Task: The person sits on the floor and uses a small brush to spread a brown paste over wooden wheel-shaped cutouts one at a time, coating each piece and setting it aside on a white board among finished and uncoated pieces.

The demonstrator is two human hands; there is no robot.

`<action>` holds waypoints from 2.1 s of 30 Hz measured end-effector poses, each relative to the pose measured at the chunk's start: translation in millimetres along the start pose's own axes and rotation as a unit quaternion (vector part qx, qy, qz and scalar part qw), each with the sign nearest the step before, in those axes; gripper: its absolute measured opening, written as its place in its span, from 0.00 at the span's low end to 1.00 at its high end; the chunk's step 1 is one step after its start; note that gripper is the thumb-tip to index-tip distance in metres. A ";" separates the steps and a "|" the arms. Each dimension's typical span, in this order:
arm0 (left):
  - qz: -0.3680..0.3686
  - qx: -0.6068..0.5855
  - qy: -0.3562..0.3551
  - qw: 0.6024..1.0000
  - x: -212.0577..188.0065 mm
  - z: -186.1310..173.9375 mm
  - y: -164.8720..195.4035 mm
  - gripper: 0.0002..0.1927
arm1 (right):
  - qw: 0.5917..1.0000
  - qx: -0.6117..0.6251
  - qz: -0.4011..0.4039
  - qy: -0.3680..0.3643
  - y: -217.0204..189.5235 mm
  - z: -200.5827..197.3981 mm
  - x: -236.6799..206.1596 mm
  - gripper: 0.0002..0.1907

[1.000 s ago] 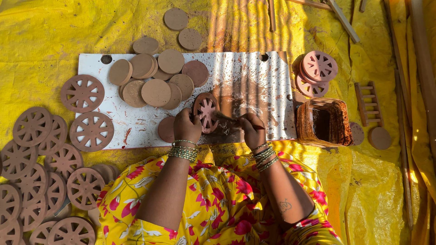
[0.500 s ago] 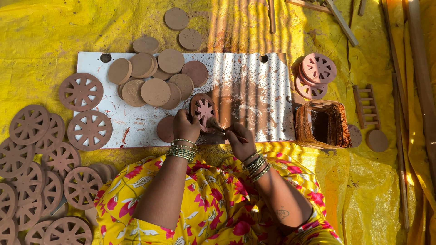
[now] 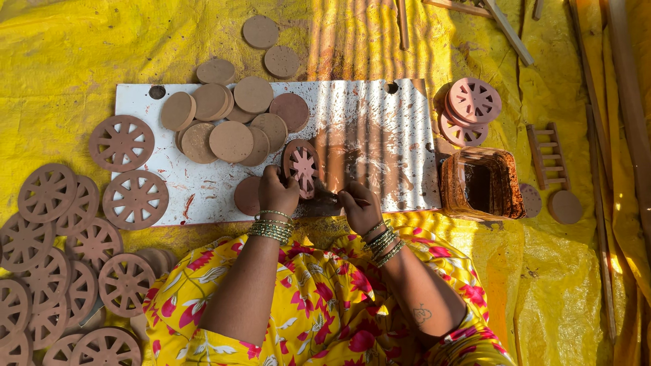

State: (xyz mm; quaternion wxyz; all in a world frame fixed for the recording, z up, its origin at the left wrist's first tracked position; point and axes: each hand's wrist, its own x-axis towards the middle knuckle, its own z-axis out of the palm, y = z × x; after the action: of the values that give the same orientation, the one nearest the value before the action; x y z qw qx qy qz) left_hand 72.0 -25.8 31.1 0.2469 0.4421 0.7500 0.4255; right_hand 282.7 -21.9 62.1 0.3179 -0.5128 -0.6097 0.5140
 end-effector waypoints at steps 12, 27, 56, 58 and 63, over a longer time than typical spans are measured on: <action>-0.029 -0.002 -0.025 0.999 3.3 -4.6 1.0 0.15 | 0.975 0.215 0.018 -0.045 2.2 -13.5 -9.1 0.10; 0.040 0.071 -0.008 0.997 5.5 -8.6 1.4 0.12 | 0.896 0.285 0.331 0.078 -8.3 -18.6 34.2 0.17; 0.066 0.055 -0.001 0.996 9.4 -17.5 3.4 0.23 | 0.949 -0.226 -0.148 0.164 -15.8 -14.8 20.9 0.08; 0.081 0.042 0.003 0.996 10.4 -16.4 3.9 0.24 | 0.957 -0.250 -0.095 0.112 -19.1 -9.4 19.2 0.08; 0.084 0.040 0.006 0.996 11.7 -16.1 5.2 0.24 | 0.962 -0.273 0.001 0.011 -22.1 -6.4 7.7 0.07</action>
State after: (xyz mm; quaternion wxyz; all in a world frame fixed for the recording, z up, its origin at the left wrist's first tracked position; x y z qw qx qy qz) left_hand 56.6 -21.0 44.0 0.1883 0.5105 0.7281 0.4170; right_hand 279.9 -11.5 83.9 0.1723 -0.5860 -0.7230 0.3228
